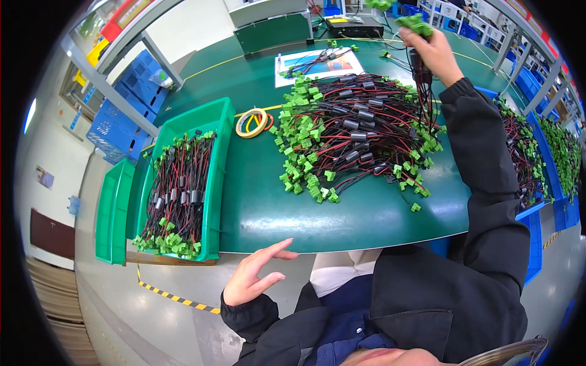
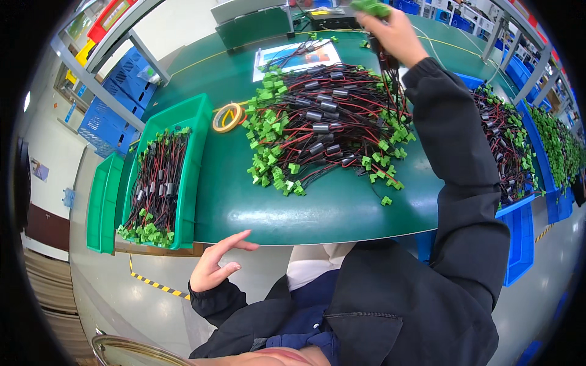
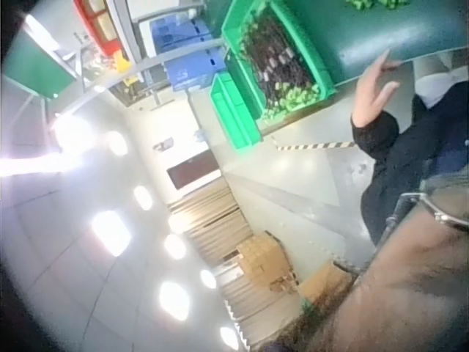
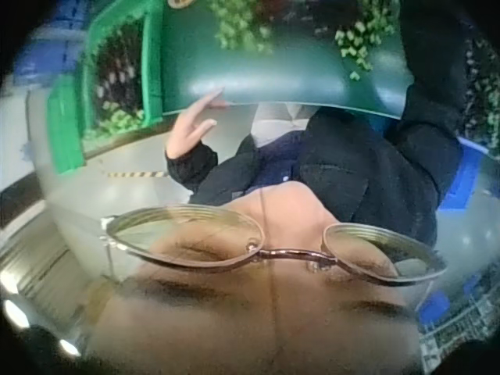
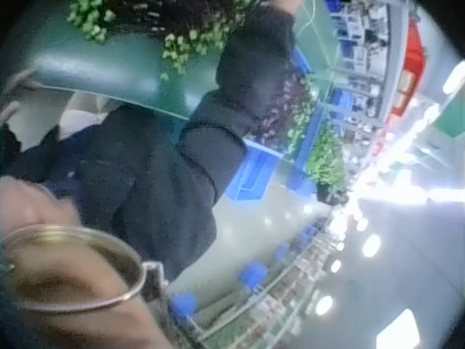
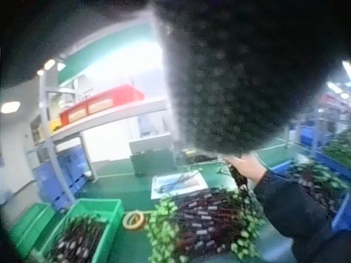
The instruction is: The person sorts and organizes green electrical connectors with wire harnesses by hand, placing them into different bins on a workbench.
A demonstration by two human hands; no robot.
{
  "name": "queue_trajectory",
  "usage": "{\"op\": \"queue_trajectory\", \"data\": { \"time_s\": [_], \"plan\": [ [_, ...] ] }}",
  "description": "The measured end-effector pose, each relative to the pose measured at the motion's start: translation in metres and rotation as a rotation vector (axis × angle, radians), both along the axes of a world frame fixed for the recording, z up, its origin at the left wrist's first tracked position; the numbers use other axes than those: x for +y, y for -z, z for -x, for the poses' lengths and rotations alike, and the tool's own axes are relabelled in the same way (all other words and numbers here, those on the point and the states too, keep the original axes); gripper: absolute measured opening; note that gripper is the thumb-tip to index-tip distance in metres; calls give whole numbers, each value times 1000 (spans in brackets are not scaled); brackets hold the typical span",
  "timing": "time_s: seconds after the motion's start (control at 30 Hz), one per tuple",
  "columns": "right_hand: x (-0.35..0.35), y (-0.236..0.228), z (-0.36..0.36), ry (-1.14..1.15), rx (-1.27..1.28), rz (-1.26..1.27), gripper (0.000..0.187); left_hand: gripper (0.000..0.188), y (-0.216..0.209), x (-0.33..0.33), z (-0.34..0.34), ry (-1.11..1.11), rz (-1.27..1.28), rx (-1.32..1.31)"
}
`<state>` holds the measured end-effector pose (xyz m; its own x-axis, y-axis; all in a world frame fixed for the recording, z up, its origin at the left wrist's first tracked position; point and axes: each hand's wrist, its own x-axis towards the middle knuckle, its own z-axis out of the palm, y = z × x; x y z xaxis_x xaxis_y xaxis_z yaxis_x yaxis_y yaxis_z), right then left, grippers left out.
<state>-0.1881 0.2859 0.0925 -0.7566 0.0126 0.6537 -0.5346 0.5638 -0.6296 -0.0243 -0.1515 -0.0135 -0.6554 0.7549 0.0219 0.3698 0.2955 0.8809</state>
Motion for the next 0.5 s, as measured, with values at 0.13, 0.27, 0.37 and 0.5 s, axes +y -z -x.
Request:
{"op": "queue_trajectory", "data": {
  "time_s": [0.13,0.27,0.37,0.5],
  "plan": [
    [38,11,-15,92,190,294,23,57,6,7,2,-5,-20,-40],
    [47,9,-36,270,549,98,22,56,6,9,-2,-20,-1,-44],
    [41,1,-61,-7,46,425,20,56,4,12,-5,-19,5,-44],
    [93,6,-71,-179,23,583,23,56,-1,16,-8,-49,19,-43]
  ]
}}
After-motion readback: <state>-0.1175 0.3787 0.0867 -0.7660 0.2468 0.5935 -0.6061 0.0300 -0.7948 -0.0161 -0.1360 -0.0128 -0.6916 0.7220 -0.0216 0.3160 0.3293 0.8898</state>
